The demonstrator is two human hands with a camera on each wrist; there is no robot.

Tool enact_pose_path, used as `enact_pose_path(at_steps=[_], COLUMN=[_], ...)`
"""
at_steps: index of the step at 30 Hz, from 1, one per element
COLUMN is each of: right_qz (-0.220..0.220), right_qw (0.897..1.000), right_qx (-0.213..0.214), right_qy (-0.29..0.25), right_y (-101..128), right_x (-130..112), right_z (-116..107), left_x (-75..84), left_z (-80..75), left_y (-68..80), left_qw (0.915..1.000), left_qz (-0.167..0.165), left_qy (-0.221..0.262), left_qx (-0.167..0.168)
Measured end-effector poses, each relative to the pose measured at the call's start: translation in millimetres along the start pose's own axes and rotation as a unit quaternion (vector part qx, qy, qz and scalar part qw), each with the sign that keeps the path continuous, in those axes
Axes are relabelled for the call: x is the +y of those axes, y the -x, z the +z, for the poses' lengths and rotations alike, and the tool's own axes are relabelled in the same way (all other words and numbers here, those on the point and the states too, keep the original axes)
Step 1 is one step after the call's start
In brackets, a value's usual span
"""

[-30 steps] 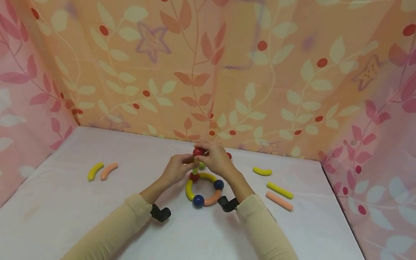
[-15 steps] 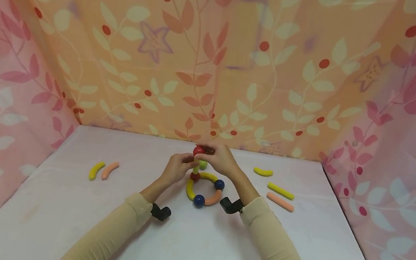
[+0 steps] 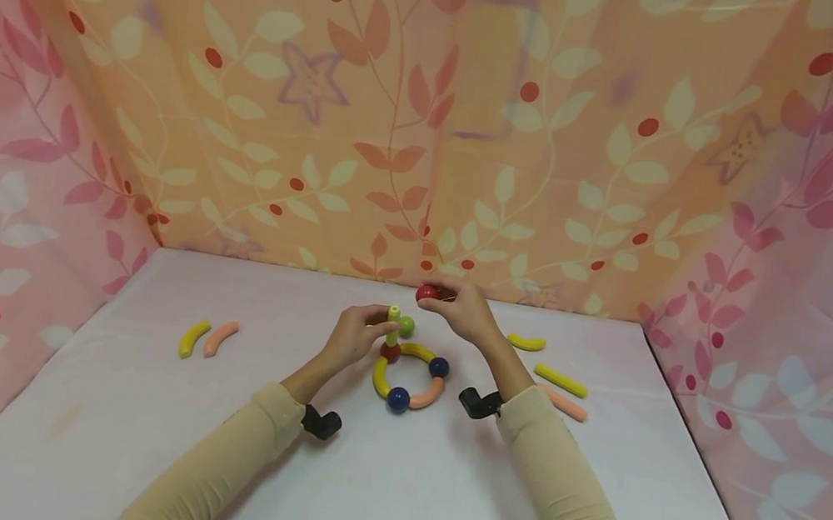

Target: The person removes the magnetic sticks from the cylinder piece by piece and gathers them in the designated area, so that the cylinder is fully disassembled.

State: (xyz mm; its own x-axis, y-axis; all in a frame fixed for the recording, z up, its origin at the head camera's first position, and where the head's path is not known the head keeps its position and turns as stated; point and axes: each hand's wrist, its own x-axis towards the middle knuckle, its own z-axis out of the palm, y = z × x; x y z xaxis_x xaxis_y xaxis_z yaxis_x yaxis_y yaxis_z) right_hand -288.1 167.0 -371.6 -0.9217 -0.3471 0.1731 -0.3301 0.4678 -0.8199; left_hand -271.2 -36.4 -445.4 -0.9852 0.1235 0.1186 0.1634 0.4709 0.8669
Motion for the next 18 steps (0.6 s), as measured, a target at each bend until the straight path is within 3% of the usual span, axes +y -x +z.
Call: enact_pose_path(at_steps=[10,18], right_qz=[0.045,0.071], right_qw=[0.999,0.995], right_qx=[0.012,-0.005], right_qy=[0.024,0.069], right_y=[-10.6,-27.2], right_x=[37.9,62.2], right_z=[1.8,13.3], left_x=[1.2,2.8], left_z=[-0.1,0.4], left_y=[0.1,0.8], left_qw=[1.0,0.9998], left_qz=[-0.004,-0.016], left_qy=[0.007,0.008], left_qx=[0.0,-0.003])
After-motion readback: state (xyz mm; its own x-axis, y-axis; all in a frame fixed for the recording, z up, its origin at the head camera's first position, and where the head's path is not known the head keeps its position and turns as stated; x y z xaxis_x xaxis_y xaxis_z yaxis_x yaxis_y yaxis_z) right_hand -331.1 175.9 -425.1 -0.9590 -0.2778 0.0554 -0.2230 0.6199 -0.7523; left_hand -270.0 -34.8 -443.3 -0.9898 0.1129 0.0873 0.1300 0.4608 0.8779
